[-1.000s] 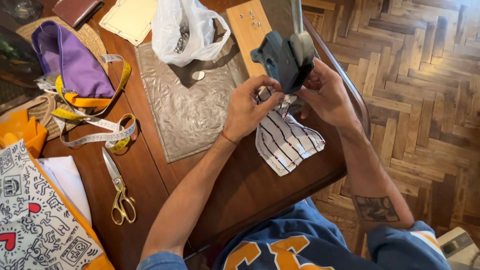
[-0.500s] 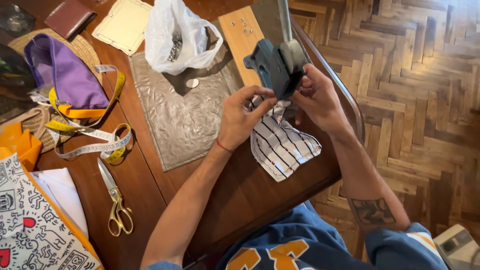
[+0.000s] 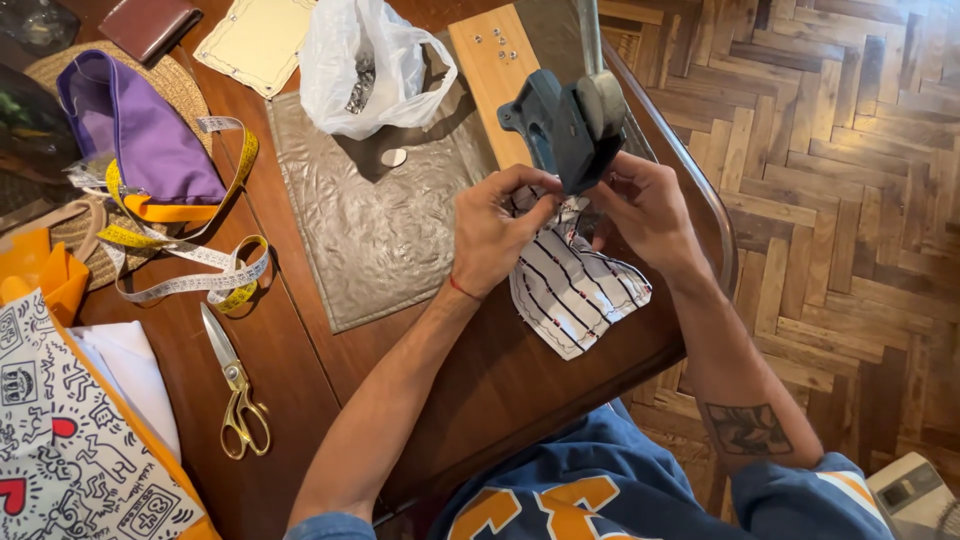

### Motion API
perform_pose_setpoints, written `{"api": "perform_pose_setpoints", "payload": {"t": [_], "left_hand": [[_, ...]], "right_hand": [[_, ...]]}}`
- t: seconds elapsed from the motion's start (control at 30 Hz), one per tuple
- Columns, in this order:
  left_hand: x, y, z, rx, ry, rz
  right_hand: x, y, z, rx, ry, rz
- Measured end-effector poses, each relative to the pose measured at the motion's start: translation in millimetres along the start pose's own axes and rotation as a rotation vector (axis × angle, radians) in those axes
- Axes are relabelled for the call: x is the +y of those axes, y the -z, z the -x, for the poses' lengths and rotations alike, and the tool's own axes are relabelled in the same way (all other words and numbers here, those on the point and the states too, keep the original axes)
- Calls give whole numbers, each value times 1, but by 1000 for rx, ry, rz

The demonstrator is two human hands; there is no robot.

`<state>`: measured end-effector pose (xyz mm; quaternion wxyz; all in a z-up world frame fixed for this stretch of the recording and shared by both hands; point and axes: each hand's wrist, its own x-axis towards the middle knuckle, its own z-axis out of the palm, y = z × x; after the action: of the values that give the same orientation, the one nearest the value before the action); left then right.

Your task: Assembling a fabric component by marking it and attaching hardware using a manual hand press

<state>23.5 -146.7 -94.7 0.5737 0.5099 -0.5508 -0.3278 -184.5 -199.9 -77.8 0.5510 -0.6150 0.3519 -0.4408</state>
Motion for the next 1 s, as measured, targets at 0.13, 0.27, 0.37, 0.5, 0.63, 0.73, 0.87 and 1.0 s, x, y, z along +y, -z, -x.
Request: {"api": "perform_pose_setpoints", "payload": {"t": [0.13, 0.27, 0.37, 0.5, 0.63, 0.73, 0.87, 1.0], "left_hand": [[0, -2, 1, 51, -83, -44], [-1, -2, 4, 40, -269, -189], [-3, 1, 7, -12, -270, -180], [11, 6, 17, -119, -131, -47], [41, 8, 24, -184, -38, -89], [53, 5, 29, -154, -13, -108], [65, 4, 33, -138, 32, -64], [68, 3, 37, -157, 73, -37]], "right_hand": [[-8, -7, 7, -4, -4, -56], [3, -12, 15, 56, 55, -77], [43, 5, 15, 59, 204, 93], [2, -2, 32, 54, 201, 1], [-11, -1, 48, -21, 66, -74], [-6, -2, 56, -19, 0, -148], [-14, -3, 62, -27, -132, -264], [-11, 3, 68, -85, -170, -285]]}}
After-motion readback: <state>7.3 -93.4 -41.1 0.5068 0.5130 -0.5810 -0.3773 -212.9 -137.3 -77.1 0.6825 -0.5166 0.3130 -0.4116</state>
